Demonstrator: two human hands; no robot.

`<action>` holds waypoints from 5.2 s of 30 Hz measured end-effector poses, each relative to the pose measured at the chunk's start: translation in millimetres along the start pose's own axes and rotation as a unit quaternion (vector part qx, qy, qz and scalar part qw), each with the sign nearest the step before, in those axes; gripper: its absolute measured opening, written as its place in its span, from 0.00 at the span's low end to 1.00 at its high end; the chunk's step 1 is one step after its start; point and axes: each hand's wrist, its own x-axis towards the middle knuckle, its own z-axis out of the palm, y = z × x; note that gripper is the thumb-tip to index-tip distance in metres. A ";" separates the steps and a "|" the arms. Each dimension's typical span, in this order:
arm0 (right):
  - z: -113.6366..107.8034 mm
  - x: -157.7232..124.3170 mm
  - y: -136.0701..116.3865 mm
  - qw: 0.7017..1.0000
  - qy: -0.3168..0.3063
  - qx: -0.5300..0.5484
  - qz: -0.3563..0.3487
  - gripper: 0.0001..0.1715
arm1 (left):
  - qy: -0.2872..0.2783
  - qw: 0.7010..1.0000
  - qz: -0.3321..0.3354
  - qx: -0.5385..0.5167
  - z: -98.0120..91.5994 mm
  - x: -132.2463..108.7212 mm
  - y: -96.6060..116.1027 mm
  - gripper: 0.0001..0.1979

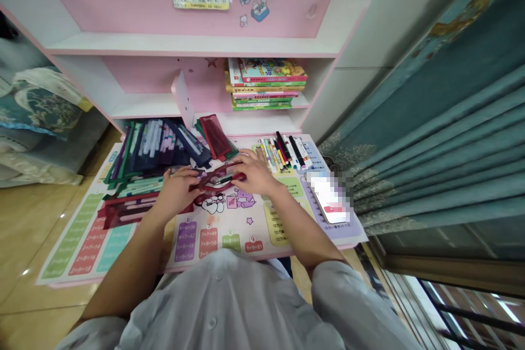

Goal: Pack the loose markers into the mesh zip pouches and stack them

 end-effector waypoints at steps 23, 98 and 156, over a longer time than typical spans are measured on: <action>36.2 0.3 -58.2 0.998 0.019 -0.029 -0.055 0.09 | -0.004 0.999 0.046 -0.013 3.4 -4.0 16.8 0.06; 19.4 3.3 -43.1 0.997 -0.032 0.041 0.049 0.12 | -0.007 0.998 0.047 -0.032 4.0 -6.5 13.9 0.02; 17.4 2.7 -25.9 0.995 -0.032 0.039 0.091 0.11 | -0.019 0.999 0.034 -0.027 3.4 -6.0 11.3 0.03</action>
